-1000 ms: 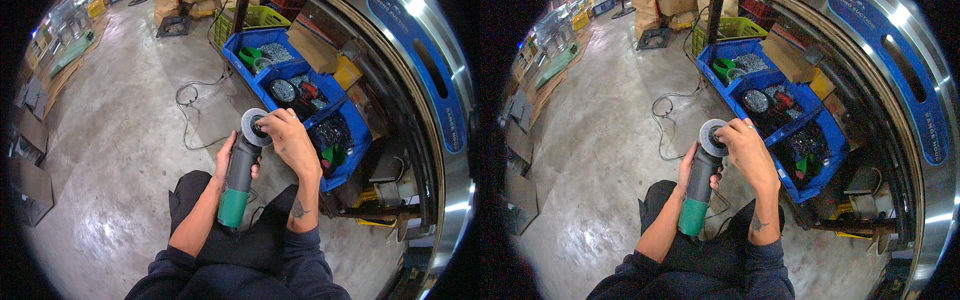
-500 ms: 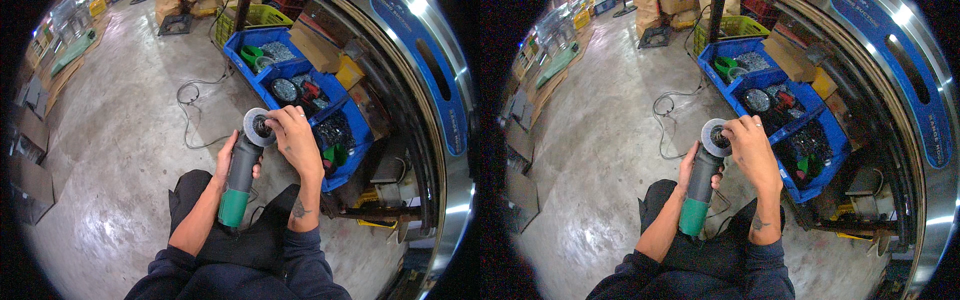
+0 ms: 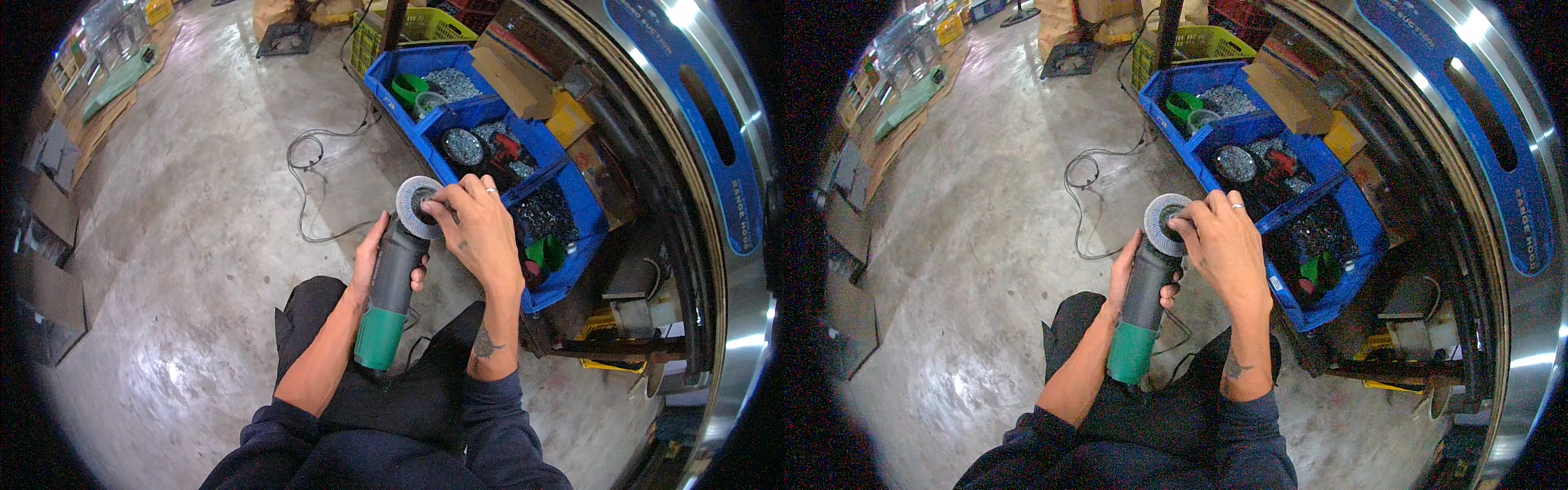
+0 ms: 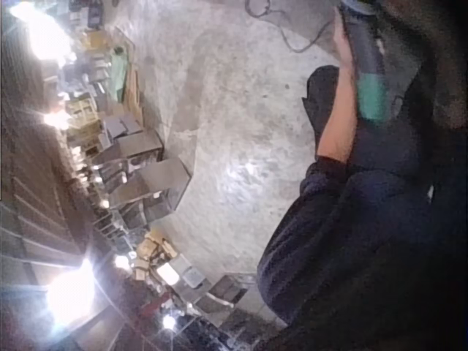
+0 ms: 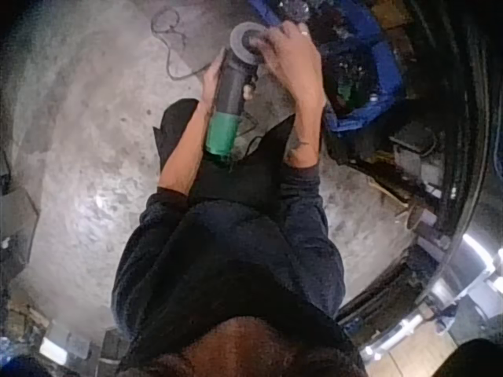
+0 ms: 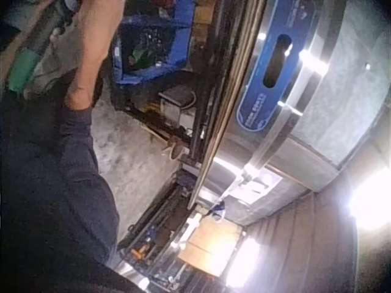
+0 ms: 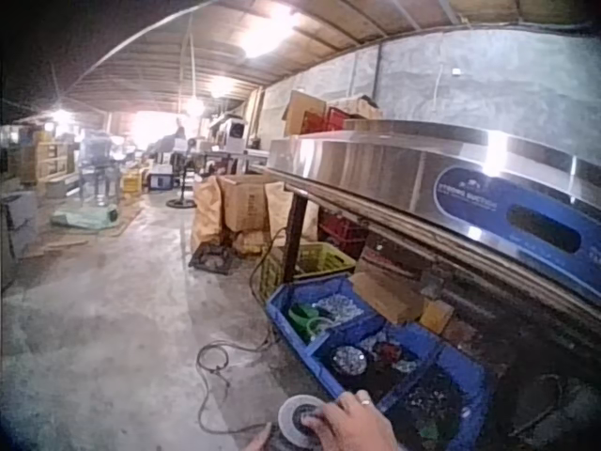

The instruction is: The person selects and attaches a blue polishing disc to an angle grinder, then polishes the surface of a large stainless steel range hood. After polishing, the person removes the blue disc and attaches a wire brush disc to the grinder.

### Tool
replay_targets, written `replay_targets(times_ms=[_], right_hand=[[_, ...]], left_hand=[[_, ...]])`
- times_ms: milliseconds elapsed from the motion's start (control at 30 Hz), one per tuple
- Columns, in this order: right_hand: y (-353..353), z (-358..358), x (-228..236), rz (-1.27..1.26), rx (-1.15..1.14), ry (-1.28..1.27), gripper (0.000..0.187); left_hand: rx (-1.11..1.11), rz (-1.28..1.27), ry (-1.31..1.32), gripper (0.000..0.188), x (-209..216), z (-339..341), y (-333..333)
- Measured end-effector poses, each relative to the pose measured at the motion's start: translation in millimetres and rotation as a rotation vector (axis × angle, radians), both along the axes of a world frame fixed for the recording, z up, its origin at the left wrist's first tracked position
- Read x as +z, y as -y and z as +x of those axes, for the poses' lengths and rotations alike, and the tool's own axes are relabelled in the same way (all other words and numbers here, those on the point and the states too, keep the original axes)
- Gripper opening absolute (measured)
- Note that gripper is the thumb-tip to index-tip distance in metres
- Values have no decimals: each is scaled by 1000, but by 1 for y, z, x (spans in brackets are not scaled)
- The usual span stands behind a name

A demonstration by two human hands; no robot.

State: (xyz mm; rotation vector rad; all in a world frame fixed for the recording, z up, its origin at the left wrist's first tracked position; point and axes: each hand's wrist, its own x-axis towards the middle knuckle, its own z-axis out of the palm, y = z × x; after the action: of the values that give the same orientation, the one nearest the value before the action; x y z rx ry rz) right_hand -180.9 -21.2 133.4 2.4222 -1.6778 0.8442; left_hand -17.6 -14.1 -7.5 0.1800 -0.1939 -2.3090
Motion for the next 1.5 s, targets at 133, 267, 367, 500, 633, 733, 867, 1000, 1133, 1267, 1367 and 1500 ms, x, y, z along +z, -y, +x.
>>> replay_targets(times_ms=[133,267,367,500,633,733,867,1000,1133,1267,1367,1500], right_hand=[[1,2,5,-60,-50,56,14],[-1,3,0,26,43,26,16],[-2,5,5,0,-98,-33,24],[-1,2,8,-8,42,58,29],[1,7,1,-6,-88,-14,29],[2,8,6,-52,-152,23,26],[0,3,5,-20,73,134,21],[1,12,2,-100,-125,-35,24],[3,1,8,-92,-94,106,20],[-3,-1,10,56,91,136,18],[-3,7,9,-16,-112,-66,25],[2,-2,10,-113,-139,75,27]], left_hand=[[2,-12,9,73,-1,1,1],[-9,20,-26,73,0,1,-1],[-5,8,-10,73,0,0,0],[2,9,1,73,-1,3,1],[16,-27,-5,73,-1,1,0],[9,-24,18,72,3,3,0],[4,-24,-9,72,5,3,-1],[-11,-22,38,72,1,2,-1],[-31,-62,6,72,2,-1,-3],[-37,-46,-13,72,2,2,-4],[-30,-48,-4,72,1,1,-1],[-23,-36,7,73,2,1,-2]])
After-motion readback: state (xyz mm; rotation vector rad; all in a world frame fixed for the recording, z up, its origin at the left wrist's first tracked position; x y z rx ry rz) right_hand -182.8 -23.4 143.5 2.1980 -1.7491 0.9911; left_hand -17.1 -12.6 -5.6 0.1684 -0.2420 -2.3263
